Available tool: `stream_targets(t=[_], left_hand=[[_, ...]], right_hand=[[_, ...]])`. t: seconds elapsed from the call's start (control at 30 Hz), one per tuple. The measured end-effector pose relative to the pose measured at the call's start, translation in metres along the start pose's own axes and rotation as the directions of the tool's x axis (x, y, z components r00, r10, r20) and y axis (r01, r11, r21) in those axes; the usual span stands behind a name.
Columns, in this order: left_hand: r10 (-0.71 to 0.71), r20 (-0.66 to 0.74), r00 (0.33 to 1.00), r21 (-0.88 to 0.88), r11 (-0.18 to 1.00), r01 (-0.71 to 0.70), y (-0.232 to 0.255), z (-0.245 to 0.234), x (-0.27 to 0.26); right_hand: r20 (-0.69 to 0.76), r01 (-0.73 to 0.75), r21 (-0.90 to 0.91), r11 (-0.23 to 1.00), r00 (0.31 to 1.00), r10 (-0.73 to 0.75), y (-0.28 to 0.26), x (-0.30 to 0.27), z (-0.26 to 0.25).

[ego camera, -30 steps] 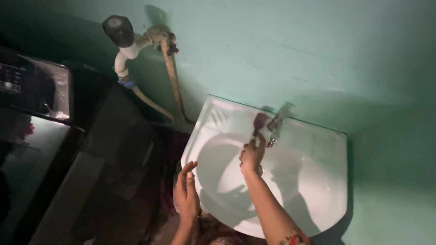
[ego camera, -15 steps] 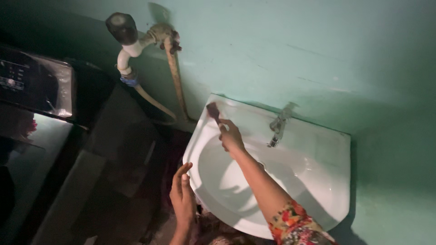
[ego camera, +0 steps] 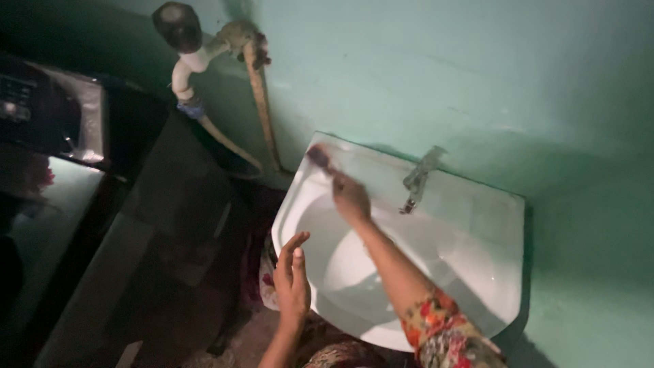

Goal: The person scrubs the interior and edges of a white porcelain bathroom sink using a small brush.

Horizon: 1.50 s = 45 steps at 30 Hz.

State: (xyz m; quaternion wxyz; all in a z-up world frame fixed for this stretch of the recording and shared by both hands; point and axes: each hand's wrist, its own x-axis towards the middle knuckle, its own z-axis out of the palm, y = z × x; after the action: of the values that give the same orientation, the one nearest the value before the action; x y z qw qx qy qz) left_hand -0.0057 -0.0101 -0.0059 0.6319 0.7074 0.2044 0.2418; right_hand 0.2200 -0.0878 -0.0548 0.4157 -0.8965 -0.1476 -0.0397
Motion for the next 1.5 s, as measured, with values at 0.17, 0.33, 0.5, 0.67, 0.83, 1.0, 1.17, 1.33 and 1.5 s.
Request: stream_targets(t=[0.17,0.33,0.5,0.67,0.83,1.0,1.17,1.33,1.5], left_hand=[[-0.175,-0.082,0.981,-0.079,0.983,0.168,0.011,-0.023,-0.011],[-0.394,-0.172,0.903,-0.298,0.894,0.333,0.010,-0.043,-0.013],[-0.170,-0.235,0.957,-0.157,0.978,0.136,-0.009,-0.058,-0.004],[-0.166,-0.229,0.959,-0.249,0.963,0.108,-0.013,-0.058,0.002],[-0.093,-0.160,0.983,-0.187,0.980,0.063,-0.006,-0.038,0.000],[-0.167,-0.064,0.984,-0.183,0.971,0.153,0.008,-0.016,-0.003],[-0.099,-0.018,0.995,-0.170,0.981,0.095,0.011,-0.016,0.006],[-0.093,-0.011,0.996,-0.194,0.977,0.089,-0.002,-0.023,0.009],[-0.063,-0.003,0.998,-0.167,0.984,0.062,-0.006,-0.026,0.010]], right_hand=[[0.003,0.038,-0.055,0.998,0.999,-0.038,0.015,0.032,0.002],[0.184,0.036,0.023,0.999,0.982,-0.040,0.015,-0.057,0.008],[0.540,0.080,0.110,0.991,0.832,-0.128,-0.012,-0.165,-0.035],[0.533,0.090,-0.134,0.987,0.846,-0.004,-0.012,-0.132,-0.053],[0.243,0.231,-0.186,0.955,0.953,-0.183,-0.010,-0.086,-0.026],[0.014,-0.040,-0.273,0.961,0.999,0.045,0.014,-0.055,-0.008],[-0.288,-0.081,-0.086,0.993,0.956,0.053,0.070,-0.087,-0.035],[-0.321,-0.241,0.447,0.861,0.855,0.407,0.083,-0.111,-0.040],[0.043,-0.499,0.576,0.648,0.810,0.585,0.058,-0.076,0.013]])
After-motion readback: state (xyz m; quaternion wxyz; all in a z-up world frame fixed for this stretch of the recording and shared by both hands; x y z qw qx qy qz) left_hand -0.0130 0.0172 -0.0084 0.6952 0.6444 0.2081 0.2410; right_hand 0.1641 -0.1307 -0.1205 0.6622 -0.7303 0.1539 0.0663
